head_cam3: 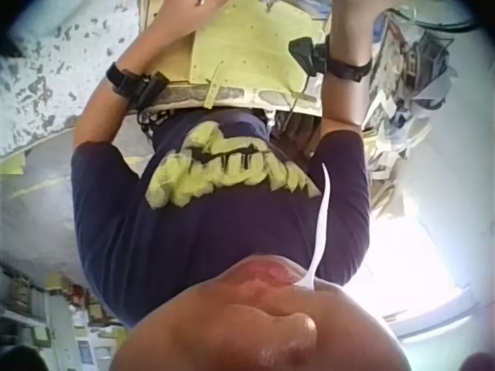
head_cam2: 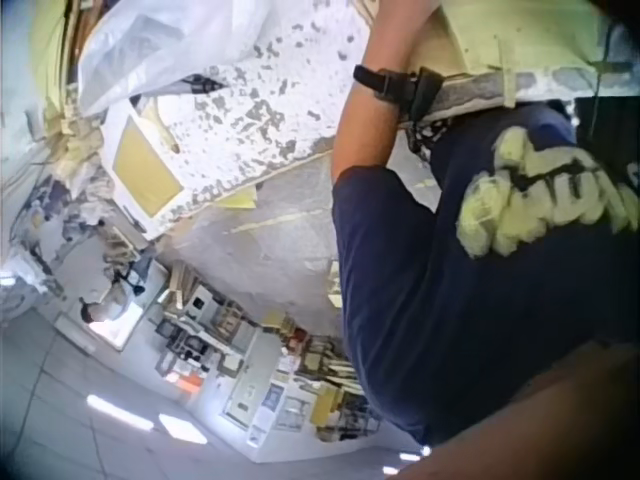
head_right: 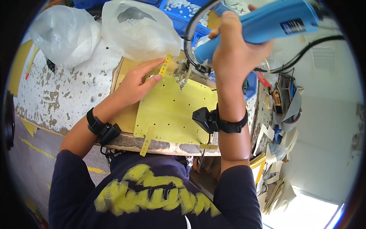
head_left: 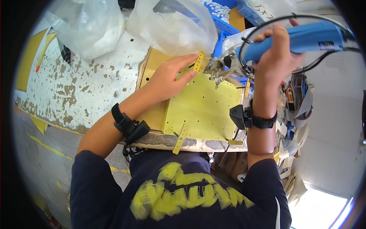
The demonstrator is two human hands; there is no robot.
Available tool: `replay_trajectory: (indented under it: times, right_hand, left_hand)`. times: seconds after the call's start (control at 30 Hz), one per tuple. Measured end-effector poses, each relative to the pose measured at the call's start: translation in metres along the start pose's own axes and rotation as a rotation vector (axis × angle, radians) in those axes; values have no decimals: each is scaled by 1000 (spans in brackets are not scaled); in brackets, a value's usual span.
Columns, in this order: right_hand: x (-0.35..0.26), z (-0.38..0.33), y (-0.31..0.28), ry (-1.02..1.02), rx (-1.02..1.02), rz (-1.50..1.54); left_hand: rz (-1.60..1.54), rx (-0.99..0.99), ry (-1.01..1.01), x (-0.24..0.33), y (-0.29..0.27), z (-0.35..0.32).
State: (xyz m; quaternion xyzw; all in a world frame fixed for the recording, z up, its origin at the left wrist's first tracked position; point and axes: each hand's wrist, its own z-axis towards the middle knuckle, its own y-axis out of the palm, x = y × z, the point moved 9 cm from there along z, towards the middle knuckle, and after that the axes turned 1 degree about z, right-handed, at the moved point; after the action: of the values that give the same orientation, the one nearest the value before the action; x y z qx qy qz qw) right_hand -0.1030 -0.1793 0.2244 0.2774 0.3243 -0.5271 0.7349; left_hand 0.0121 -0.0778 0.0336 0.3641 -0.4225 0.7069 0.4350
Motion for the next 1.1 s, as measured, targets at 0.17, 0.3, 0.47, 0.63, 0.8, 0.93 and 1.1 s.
replay_trajectory:
  times: [0.17,0.3,0.47,0.63,0.8,0.93,1.1]
  right_hand:
    - [6,0,-8,3,-22,-18]
    - [-51,14,-23,-62,149,-198]
    - [-91,-34,-51,74,-111,-86]
    - [-113,-40,-74,171,-522,94]
    - [-134,-68,-83,242,-418,207]
    - [-127,-97,-68,160,-226,58]
    - [-109,-120,-38,174,-71,169]
  left_hand:
    - [-15,-3,-48,-6,4,-2]
    - [20,-53,-46,-11,9,0]
    - [21,26,27,-9,0,10]
    - [-54,23,-57,-25,4,4]
    - [-111,7,-147,-27,6,1]
    - [-136,30,-101,-24,5,4]
    - [-169,60,-96,-28,2,2]
